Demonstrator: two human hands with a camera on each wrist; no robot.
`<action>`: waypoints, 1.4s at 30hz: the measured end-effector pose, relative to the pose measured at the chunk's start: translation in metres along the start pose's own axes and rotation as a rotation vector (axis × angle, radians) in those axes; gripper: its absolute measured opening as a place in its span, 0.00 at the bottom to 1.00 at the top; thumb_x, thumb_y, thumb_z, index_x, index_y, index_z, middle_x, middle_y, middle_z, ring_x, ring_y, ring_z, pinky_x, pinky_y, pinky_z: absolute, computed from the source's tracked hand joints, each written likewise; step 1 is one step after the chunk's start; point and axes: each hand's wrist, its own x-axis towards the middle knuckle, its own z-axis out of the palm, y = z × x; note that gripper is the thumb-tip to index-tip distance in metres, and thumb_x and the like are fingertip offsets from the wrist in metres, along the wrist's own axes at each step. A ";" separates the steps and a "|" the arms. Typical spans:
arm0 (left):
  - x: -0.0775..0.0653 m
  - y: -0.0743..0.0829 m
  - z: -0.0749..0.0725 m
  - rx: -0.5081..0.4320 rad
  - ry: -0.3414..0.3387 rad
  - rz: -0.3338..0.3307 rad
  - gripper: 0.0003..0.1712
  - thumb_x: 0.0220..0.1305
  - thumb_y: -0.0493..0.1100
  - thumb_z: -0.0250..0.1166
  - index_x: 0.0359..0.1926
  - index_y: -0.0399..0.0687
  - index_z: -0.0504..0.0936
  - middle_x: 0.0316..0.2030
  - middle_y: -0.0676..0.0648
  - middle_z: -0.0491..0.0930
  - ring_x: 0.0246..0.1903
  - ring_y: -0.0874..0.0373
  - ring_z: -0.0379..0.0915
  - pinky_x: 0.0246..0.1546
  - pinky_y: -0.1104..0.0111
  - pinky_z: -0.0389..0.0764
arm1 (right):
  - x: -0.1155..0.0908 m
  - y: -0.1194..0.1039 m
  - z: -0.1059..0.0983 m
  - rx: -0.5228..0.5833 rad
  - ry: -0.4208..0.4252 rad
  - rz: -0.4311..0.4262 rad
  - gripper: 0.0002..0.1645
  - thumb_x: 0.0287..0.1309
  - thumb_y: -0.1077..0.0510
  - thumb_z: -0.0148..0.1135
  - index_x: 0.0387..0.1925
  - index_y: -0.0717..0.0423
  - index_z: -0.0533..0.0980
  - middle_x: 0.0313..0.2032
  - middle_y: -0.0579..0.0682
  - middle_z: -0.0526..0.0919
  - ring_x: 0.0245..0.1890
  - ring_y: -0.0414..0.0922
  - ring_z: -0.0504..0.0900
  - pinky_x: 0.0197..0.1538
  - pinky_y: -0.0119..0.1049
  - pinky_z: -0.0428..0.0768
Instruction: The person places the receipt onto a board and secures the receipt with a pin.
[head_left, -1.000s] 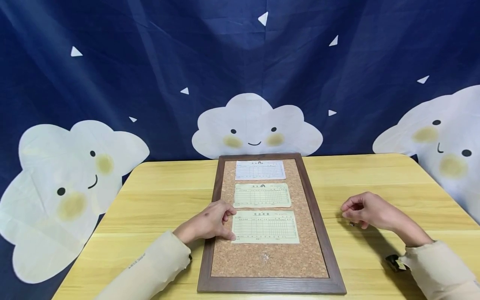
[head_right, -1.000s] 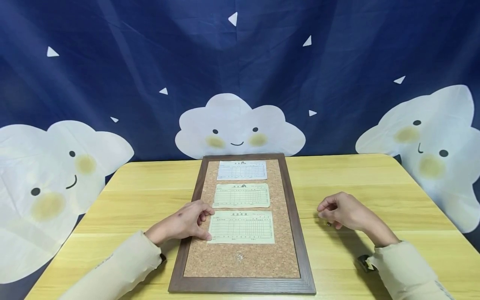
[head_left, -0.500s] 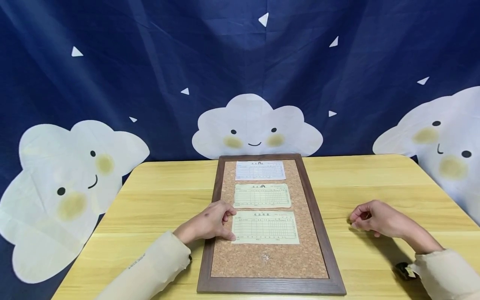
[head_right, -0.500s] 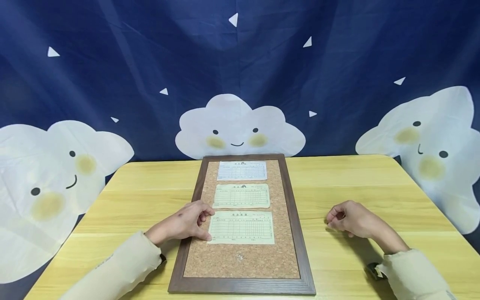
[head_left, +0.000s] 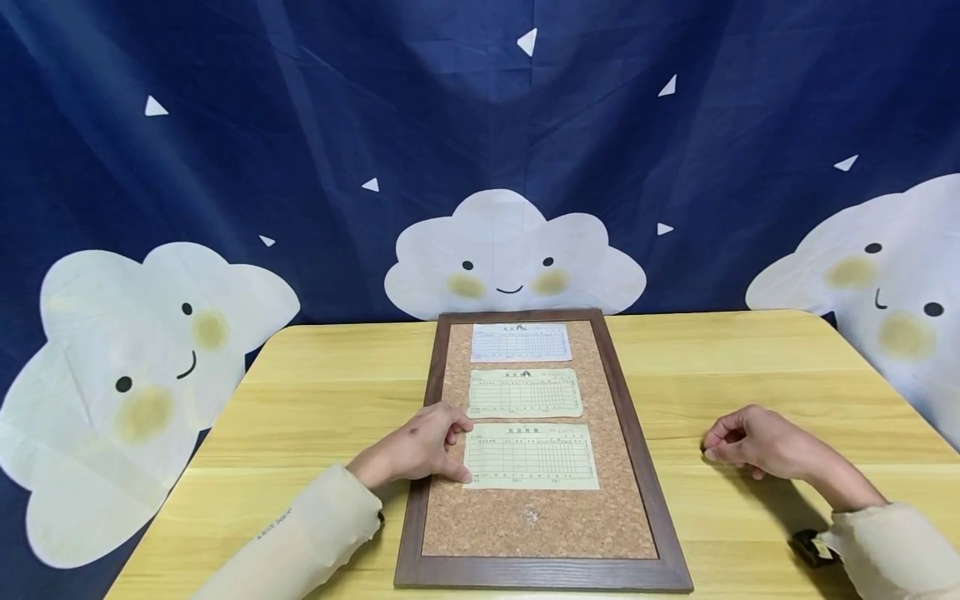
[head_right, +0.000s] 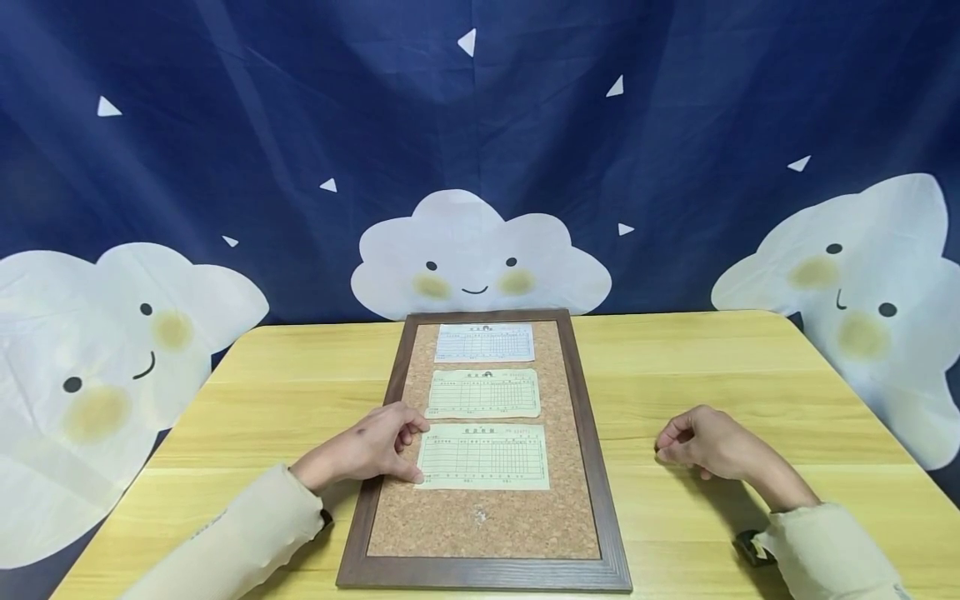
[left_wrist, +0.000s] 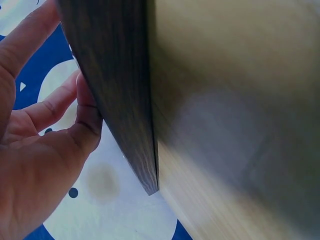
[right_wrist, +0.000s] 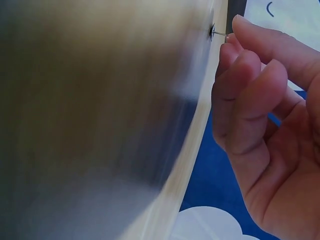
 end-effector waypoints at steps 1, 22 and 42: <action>0.000 0.000 0.000 0.000 0.001 0.001 0.33 0.41 0.39 0.85 0.47 0.34 0.79 0.34 0.49 0.71 0.36 0.58 0.65 0.40 0.66 0.70 | 0.000 0.000 0.000 0.000 0.000 0.003 0.04 0.59 0.63 0.68 0.33 0.62 0.82 0.21 0.46 0.73 0.17 0.35 0.69 0.18 0.33 0.74; -0.001 0.000 0.001 0.000 0.006 0.020 0.32 0.40 0.39 0.85 0.46 0.34 0.79 0.33 0.48 0.71 0.35 0.58 0.65 0.39 0.66 0.70 | 0.000 0.002 0.000 0.004 -0.018 0.029 0.03 0.60 0.64 0.67 0.32 0.63 0.82 0.19 0.47 0.72 0.16 0.36 0.69 0.18 0.32 0.73; -0.001 0.000 -0.001 0.003 0.010 0.025 0.32 0.40 0.39 0.85 0.46 0.34 0.79 0.33 0.49 0.71 0.36 0.58 0.65 0.40 0.66 0.70 | 0.001 -0.002 0.001 0.003 -0.036 0.031 0.02 0.60 0.65 0.65 0.32 0.62 0.81 0.22 0.49 0.76 0.16 0.36 0.69 0.18 0.32 0.74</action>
